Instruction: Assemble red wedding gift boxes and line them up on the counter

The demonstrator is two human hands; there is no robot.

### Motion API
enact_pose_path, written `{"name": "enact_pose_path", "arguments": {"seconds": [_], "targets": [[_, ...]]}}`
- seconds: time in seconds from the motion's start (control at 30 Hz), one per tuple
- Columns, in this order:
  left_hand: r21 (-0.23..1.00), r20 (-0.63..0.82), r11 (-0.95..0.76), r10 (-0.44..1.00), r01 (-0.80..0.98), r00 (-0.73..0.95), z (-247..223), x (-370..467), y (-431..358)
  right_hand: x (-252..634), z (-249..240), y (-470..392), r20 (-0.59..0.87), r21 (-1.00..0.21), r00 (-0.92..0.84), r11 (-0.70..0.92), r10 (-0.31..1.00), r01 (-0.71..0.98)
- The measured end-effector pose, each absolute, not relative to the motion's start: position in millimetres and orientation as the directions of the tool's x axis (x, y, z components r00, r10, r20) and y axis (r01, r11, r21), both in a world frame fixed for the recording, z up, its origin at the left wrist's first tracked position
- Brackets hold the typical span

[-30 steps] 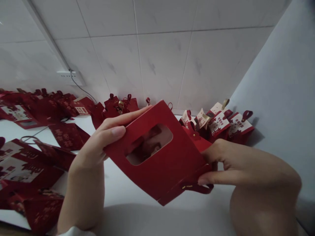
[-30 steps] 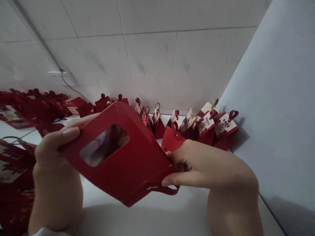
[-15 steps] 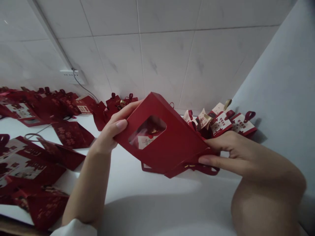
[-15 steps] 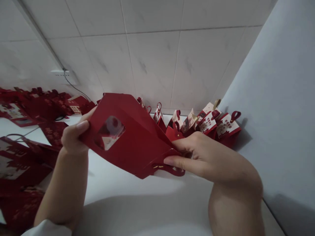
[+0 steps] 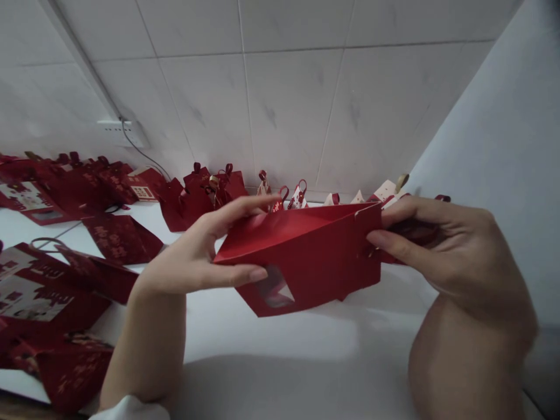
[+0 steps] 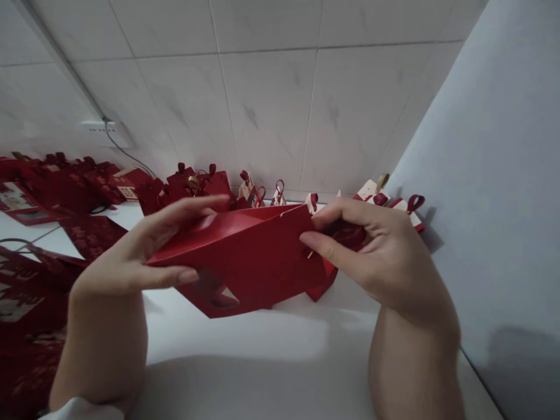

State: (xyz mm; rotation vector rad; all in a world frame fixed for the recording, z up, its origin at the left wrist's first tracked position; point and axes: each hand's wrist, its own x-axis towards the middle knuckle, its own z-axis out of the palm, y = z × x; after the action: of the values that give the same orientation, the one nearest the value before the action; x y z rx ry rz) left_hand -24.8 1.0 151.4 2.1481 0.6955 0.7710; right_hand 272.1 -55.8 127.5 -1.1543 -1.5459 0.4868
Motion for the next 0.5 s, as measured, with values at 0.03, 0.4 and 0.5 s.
{"name": "enact_pose_path", "arguments": {"seconds": [0.03,0.4,0.5], "targets": [[0.763,0.227,-0.579,0.655,0.286,0.721,153,-26,-1,271,127,-56,0.514,-0.784,0.039,0.451,0.857,0.426],[0.879,0.340,-0.432,0.865,0.203,0.369,164,-76,-9,264,126,-39,0.427,-0.876,-0.234,0.464,0.873,0.132],[0.864,0.482,-0.490,0.871,0.117,0.092,147,-104,28,254,116,-22,0.309,-0.740,-0.351,0.455,0.884,0.495]]}}
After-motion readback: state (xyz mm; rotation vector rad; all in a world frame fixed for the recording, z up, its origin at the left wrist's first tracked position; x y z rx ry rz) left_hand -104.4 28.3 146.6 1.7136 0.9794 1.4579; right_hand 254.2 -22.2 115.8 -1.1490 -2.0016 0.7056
